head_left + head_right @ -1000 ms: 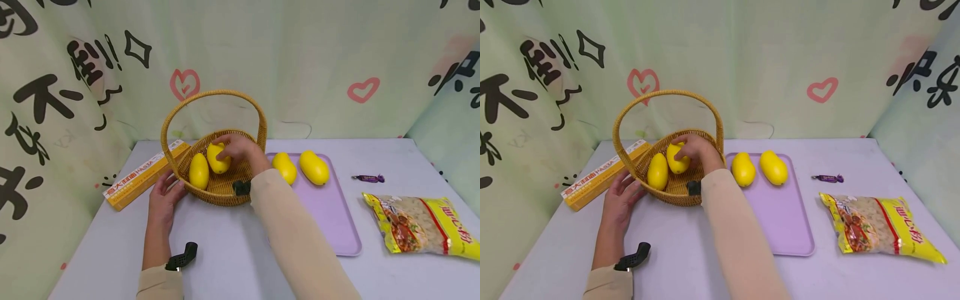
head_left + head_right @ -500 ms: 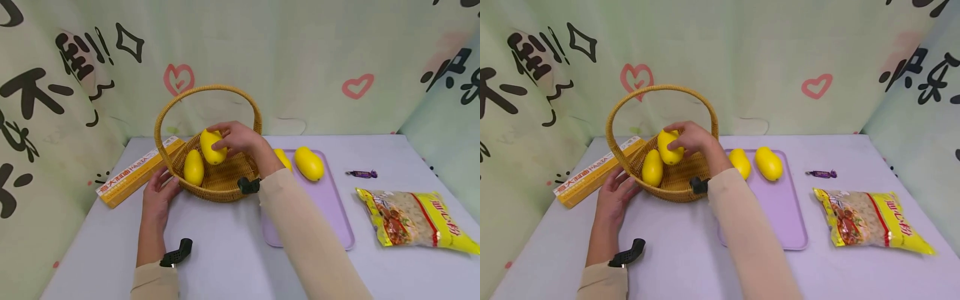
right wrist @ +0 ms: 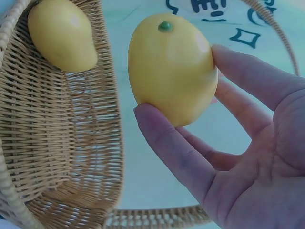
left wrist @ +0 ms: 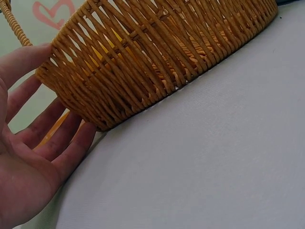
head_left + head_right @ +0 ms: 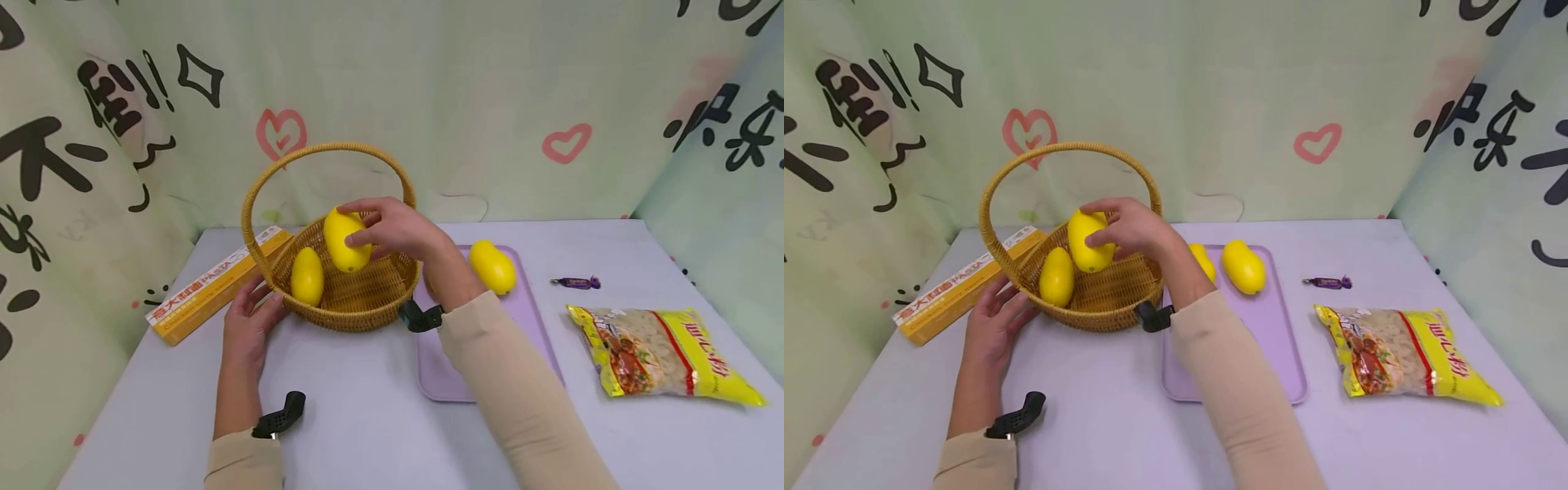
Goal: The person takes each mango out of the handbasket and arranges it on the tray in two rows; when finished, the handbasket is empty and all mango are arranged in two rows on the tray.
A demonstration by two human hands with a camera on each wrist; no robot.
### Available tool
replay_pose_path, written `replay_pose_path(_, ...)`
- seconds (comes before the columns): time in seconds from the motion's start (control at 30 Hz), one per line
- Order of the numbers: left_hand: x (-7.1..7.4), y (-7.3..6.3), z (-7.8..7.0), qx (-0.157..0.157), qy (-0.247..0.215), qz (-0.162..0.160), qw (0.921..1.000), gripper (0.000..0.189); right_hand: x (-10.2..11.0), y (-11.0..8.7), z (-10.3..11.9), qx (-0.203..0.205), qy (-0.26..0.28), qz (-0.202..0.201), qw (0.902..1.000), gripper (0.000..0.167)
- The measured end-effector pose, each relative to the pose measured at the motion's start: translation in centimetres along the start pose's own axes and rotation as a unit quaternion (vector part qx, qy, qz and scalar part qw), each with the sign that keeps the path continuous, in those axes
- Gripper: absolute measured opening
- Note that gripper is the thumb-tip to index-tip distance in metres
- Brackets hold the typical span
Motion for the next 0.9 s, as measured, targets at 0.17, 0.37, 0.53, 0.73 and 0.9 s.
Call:
replay_pose_path(0.17,-0.3,0.0,0.0,-0.005,-0.009,0.004,0.9999,0.063,1.0,-1.7,0.6,0.014,0.002,-0.008,0.9999,0.053)
replay_pose_path(0.37,-0.4,-0.2,0.0,-0.005,-0.006,0.005,1.0000,0.063,2.2,-3.7,0.6,0.021,-0.002,-0.016,0.9996,0.054)
replay_pose_path(0.53,-0.2,-0.3,0.0,0.003,-0.014,0.002,0.9999,0.063,3.4,-5.1,0.2,0.023,-0.002,-0.024,0.9994,0.054)
replay_pose_path(0.73,-0.2,-0.4,-0.1,0.008,-0.022,0.003,0.9997,0.062,4.9,-7.1,-0.3,0.018,-0.013,-0.037,0.9991,0.055)
replay_pose_path(0.9,-0.1,-0.6,-0.1,0.011,-0.025,0.002,0.9996,0.061,6.1,-8.8,-0.4,0.016,-0.008,-0.044,0.9989,0.057)
Point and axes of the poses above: each hand's wrist, its own y-axis towards the middle knuckle, its own x-axis out of the back of the hand, z = x × y, the point moved 7 cm from there along y, towards the middle knuckle, and after that the axes turned 14 degrees about -z, right-handed, at the moved point
